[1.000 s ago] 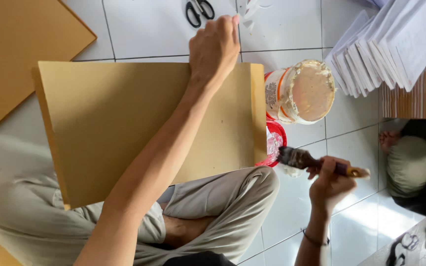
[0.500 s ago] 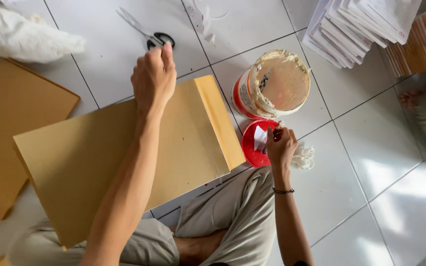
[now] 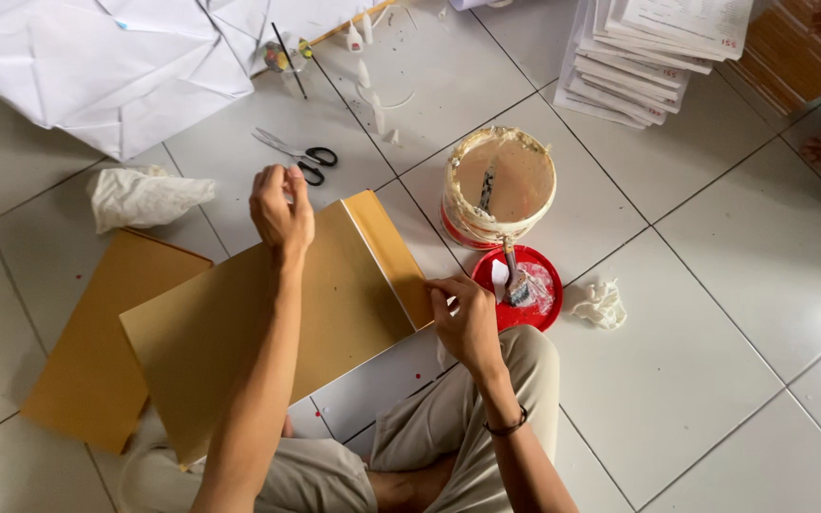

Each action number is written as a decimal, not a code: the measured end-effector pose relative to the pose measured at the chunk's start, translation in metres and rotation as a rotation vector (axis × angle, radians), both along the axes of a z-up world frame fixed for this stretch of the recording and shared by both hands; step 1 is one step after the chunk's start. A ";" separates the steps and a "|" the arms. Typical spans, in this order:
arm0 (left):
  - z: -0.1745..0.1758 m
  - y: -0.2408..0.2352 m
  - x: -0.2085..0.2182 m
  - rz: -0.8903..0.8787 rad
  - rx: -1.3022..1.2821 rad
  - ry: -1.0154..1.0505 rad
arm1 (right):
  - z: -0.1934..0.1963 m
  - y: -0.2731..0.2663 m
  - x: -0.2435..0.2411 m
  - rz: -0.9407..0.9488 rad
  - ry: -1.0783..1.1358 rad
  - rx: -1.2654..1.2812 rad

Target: The person sits on the floor and applies glue to the edge of a stack of brown paper sheets using a brush. They wipe excess glue with a cloth and repeat the process on multiple sheets.

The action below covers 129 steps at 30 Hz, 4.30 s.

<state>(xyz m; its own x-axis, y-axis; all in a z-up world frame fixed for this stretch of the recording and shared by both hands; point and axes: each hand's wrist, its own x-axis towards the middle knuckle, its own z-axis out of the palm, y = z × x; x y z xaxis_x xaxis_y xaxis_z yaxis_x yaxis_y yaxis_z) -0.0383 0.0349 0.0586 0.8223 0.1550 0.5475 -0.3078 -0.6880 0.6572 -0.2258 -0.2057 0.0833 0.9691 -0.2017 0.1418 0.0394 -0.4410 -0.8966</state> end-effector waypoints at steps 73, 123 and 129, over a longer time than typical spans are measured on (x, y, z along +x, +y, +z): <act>0.022 -0.057 -0.159 -0.174 -0.154 0.321 | 0.016 0.047 0.047 0.220 -0.197 -0.129; 0.024 -0.033 -0.084 -0.053 -0.220 0.482 | 0.018 0.061 0.106 0.173 -0.143 -0.325; 0.011 -0.037 -0.081 -0.062 -0.234 0.484 | 0.027 0.046 0.029 0.124 0.046 -0.197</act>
